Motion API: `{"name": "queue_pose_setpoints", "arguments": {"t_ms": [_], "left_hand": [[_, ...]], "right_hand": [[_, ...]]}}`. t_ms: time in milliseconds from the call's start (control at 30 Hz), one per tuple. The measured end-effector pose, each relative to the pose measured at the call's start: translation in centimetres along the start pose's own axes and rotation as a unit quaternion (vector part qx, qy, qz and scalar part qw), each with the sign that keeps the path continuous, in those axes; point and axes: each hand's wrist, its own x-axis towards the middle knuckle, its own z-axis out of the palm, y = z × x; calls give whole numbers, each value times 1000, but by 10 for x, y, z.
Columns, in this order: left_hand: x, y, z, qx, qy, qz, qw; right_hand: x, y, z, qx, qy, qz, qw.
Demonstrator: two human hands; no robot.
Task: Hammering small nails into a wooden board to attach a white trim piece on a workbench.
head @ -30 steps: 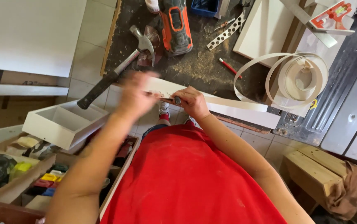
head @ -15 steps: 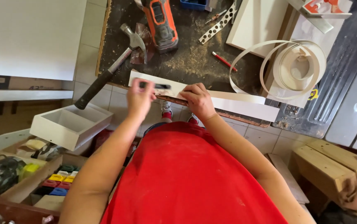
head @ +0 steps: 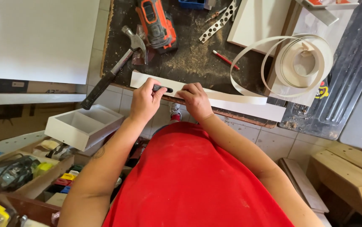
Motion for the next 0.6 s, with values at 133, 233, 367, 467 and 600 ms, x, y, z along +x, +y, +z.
{"name": "queue_pose_setpoints", "arguments": {"t_ms": [133,233,367,467,600], "left_hand": [[4,13,-1,13,-11,53,998],[9,20,5,20,-27,65,997],[11,20,12,36,-40,77,996],[13,20,16,44,-53,88,994],[15,26,16,68,-91,109,988]], "right_hand": [[-4,2,1,9,-26,45,999],[-4,3,1,17,-32,50,998],[-5,2,0,22,-32,50,998],[-5,3,0,20,-30,48,998],[-3,2,-2,23,-32,46,998]]}}
